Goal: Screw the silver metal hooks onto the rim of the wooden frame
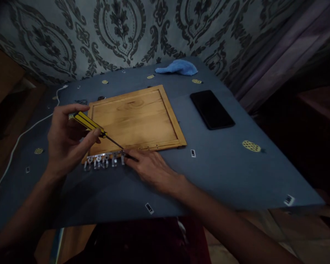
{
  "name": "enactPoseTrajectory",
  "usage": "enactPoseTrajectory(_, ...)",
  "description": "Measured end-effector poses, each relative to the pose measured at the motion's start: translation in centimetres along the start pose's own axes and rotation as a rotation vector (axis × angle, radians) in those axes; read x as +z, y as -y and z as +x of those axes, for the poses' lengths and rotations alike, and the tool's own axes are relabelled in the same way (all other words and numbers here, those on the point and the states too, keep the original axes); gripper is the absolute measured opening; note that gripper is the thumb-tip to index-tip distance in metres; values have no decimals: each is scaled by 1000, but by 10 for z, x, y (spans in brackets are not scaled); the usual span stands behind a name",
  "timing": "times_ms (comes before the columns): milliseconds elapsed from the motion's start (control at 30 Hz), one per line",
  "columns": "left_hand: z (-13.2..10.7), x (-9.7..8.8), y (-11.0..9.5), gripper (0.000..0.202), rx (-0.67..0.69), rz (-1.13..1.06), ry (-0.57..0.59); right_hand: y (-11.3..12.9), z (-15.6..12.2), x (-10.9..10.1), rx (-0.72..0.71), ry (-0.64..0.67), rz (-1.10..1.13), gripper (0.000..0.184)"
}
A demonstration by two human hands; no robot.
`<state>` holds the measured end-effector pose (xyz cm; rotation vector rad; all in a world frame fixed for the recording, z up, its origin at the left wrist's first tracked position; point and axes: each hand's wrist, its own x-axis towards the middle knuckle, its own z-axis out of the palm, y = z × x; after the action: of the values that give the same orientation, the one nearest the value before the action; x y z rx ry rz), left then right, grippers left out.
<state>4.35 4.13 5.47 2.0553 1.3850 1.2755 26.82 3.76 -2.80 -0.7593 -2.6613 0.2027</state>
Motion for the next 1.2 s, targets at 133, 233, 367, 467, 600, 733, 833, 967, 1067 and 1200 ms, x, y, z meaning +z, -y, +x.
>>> enactPoseTrajectory(133,-3,0,10,46,69,155,12,0,1,-1,1,-2,21,41)
enactPoseTrajectory(233,-3,0,11,46,143,216,20,0,1,-1,7,10,21,44)
enactPoseTrajectory(367,-2,0,9,48,207,269,6,0,1,-1,15,15,22,46)
enactPoseTrajectory(467,-1,1,9,47,223,289,11,0,1,-2,6,16,39,46)
enactPoseTrajectory(600,-2,2,8,45,194,268,26,0,1,-2,9,26,41,45)
enactPoseTrajectory(733,-3,2,8,44,156,266,37,-1,0,0,7,16,30,44)
enactPoseTrajectory(833,-4,2,8,45,162,272,39,0,0,0,7,19,23,43)
enactPoseTrajectory(967,-4,3,8,46,152,261,51,0,1,-1,1,16,27,42)
enactPoseTrajectory(1067,-4,3,7,47,151,233,76,-1,0,1,-2,20,21,42)
enactPoseTrajectory(1200,-2,2,5,46,213,225,102,-2,-1,3,-5,18,-3,40)
